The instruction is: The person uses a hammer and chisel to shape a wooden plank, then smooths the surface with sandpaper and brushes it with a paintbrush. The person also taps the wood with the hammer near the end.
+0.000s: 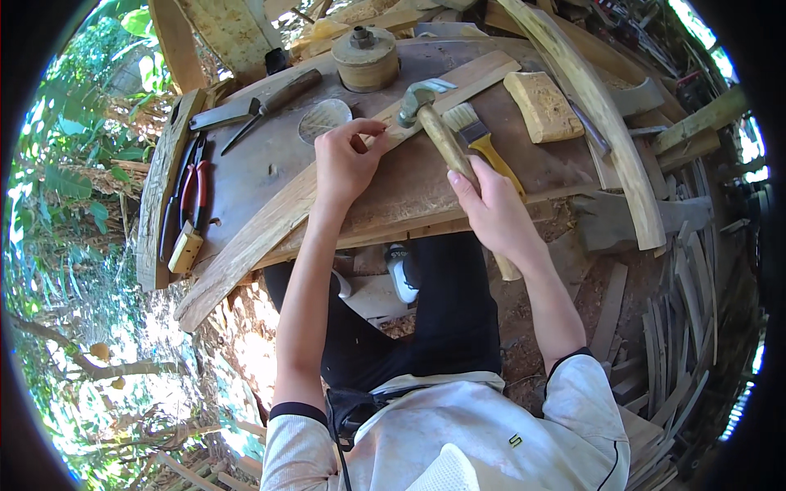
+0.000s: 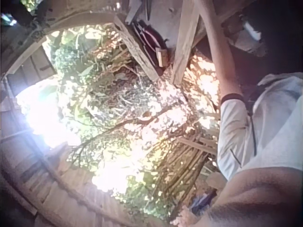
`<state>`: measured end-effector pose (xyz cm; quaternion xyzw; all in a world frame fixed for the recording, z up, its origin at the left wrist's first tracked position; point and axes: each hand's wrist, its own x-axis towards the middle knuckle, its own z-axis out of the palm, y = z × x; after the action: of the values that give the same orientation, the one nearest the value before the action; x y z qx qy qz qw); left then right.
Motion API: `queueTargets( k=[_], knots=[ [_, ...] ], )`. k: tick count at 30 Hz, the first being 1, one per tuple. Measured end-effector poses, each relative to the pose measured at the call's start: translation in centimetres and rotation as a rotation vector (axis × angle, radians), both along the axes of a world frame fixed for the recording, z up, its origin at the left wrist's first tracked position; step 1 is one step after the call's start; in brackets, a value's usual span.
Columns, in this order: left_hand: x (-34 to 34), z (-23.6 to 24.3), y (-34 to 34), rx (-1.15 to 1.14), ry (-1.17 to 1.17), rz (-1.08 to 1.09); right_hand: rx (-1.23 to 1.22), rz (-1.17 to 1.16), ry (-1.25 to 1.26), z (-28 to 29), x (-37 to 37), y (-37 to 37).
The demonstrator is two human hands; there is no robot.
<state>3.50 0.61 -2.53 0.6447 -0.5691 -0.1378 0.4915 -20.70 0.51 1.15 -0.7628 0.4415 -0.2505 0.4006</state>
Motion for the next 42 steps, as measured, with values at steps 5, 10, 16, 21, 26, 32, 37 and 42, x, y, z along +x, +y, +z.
queueTargets(
  k=[5, 10, 16, 21, 26, 32, 37, 42],
  knots=[
    [0.0, 0.9, 0.0, 0.094, 0.019, 0.042, 0.007, -0.027, 0.058, -0.1, 0.3, 0.7],
    [0.7, 0.4, 0.0, 0.1, 0.054, 0.018, -0.086, -0.018, 0.118, -0.7, 0.7, 0.9],
    [0.6, 0.1, -0.1, 0.133, 0.069, 0.033, -0.025, -0.036, 0.085, -0.5, 0.6, 0.7],
    [0.4, 0.2, -0.2, 0.07, 0.151, 0.042, -0.021, -0.037, 0.071, -0.5, 0.6, 0.7],
    [0.5, 0.1, -0.1, 0.072, 0.123, 0.053, 0.002, -0.041, 0.042, -0.5, 0.6, 0.7],
    [0.5, 0.0, -0.1, 0.098, 0.05, 0.062, -0.014, -0.046, 0.017, -1.0, 0.5, 0.7],
    [0.3, 0.1, -0.1, 0.101, 0.045, 0.081, 0.007, -0.049, 0.025, -0.6, 0.5, 0.7],
    [0.3, 0.1, -0.2, 0.097, 0.036, 0.078, 0.009, -0.045, 0.009, -0.8, 0.4, 0.6]
  ],
)
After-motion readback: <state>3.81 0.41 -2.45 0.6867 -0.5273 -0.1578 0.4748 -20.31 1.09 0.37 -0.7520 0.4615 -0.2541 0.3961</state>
